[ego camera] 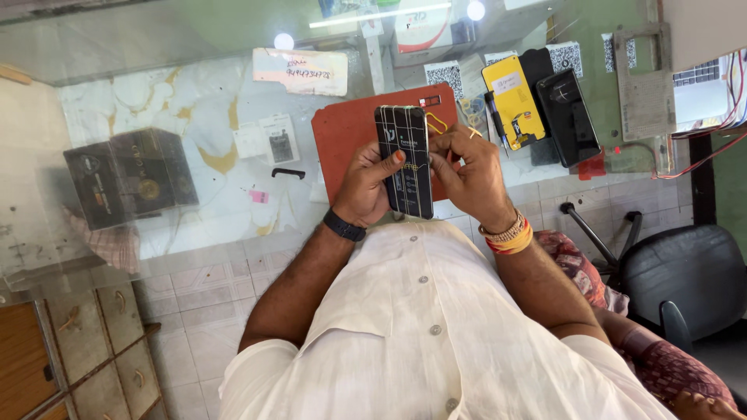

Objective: The person applies adhesive to a smartphone battery, then places the battery into the phone chassis and closes the device. They then use a rubber band to secure the phone while it sets.

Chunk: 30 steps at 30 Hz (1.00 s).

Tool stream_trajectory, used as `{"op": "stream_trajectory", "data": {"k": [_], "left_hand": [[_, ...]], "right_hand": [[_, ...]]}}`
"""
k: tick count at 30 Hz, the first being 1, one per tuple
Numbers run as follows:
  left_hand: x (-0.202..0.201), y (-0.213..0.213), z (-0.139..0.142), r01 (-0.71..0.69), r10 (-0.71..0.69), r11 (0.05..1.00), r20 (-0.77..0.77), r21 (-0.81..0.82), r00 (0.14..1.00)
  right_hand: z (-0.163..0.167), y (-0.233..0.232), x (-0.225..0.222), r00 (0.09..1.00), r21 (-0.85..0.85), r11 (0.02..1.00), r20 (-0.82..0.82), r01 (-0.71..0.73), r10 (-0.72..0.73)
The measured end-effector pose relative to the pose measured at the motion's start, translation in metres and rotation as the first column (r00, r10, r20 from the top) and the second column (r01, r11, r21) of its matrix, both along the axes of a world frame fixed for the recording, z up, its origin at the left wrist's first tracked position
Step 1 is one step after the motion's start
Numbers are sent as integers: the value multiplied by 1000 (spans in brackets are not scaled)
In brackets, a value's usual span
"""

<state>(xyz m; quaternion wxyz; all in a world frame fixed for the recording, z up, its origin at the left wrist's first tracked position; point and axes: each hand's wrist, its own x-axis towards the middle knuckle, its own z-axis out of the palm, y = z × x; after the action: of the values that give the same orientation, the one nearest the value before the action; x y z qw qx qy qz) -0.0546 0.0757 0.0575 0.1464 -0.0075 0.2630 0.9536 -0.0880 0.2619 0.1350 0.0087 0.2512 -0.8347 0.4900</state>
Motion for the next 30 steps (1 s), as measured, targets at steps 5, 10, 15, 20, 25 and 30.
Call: {"op": "stream_trajectory", "data": {"k": [5, 10, 15, 20, 25, 30], "left_hand": [[-4, -7, -21, -65, 64, 987, -12, -144, 998], [-6, -15, -23, -19, 19, 1000, 3, -7, 1000], [-4, -20, -10, 209, -194, 962, -98, 173, 976], [-11, -41, -9, 174, -164, 981, -119, 84, 979], [-16, -87, -7, 20, -30, 990, -69, -138, 997], [-18, -62, 1, 145, -174, 964, -115, -223, 978]], "right_hand": [[-3, -1, -1, 997, 36, 999, 77, 2, -5], [-18, -4, -6, 906, -235, 972, 410, -4, 103], [-32, -14, -12, 677, -477, 854, 700, 208, 226], [-30, 4, -12, 622, -828, 485, 542, 281, 565], [-1, 79, -31, 804, -933, 305, 326, 190, 498], [-36, 45, -12, 775, -761, 612, 516, 218, 366]]}}
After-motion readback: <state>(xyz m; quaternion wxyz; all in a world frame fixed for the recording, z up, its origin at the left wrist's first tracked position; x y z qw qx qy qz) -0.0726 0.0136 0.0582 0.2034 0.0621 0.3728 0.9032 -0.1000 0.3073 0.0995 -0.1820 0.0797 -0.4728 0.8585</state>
